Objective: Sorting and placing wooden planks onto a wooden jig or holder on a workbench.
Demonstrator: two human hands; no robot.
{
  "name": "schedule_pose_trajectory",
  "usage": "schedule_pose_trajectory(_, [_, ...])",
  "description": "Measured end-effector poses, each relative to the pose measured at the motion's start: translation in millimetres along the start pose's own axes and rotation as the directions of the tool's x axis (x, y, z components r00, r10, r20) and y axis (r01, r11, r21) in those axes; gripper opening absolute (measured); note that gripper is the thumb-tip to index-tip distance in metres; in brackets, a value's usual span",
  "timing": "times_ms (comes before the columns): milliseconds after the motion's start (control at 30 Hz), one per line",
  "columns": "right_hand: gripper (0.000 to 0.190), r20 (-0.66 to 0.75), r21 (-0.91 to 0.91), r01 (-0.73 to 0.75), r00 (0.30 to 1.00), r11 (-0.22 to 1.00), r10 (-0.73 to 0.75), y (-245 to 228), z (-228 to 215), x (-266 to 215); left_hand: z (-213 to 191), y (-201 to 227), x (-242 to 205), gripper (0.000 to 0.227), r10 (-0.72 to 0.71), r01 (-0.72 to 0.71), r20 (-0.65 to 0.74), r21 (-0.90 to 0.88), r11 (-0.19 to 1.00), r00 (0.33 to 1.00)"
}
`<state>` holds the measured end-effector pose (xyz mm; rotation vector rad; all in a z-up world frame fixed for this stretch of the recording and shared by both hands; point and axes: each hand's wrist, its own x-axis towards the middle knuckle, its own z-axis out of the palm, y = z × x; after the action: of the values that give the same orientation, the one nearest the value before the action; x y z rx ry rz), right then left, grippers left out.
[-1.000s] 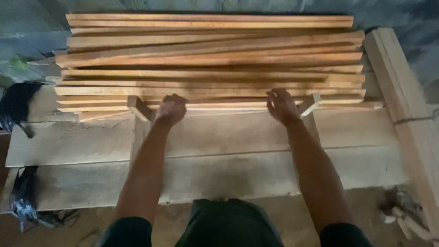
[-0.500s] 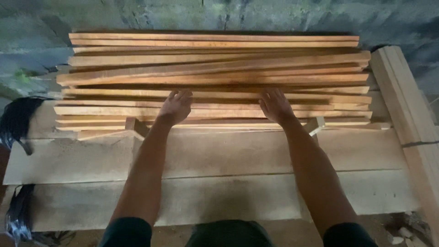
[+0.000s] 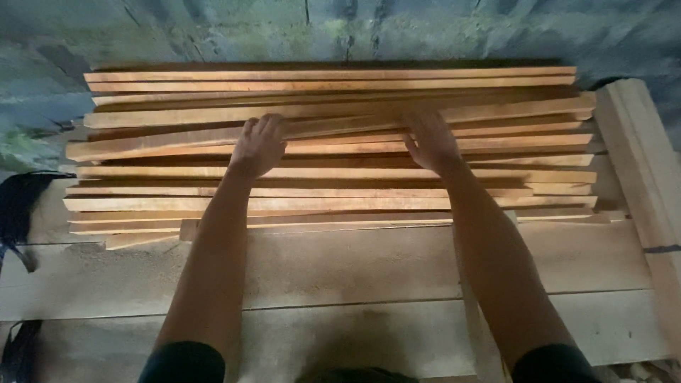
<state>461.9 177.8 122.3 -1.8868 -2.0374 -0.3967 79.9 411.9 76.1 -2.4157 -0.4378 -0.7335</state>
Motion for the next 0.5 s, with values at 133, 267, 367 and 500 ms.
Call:
schedule_pose_trajectory(133, [0.068, 0.186, -0.029, -0.143, 0.972, 0.989, 0.146, 13, 16, 11, -1, 10, 10, 0.063, -0.161, 0.178, 0.166, -0.096, 0.979, 0.973])
schedule_pose_trajectory(267, [0.066, 0.104, 0.07, -0.239, 0.967, 0.968, 0.231, 10, 23, 16, 2, 23, 7, 0.068, -0.363, 0.391, 0.225, -0.092, 0.916, 0.904])
schedule_pose_trajectory(367, [0.067, 0.014, -0.055, -0.232, 0.972, 0.971, 0.233, 21, 52, 13, 24, 17, -1, 0.069, -0.365, 0.398, 0.203, -0.154, 0.904, 0.909])
schedule_pose_trajectory(500, [0.064, -0.015, -0.15, -0.246, 0.969, 0.958, 0.246, 23, 65, 21, 6, 14, 13, 0.063, -0.382, 0.449, 0.391, -0.094, 0.889, 0.838])
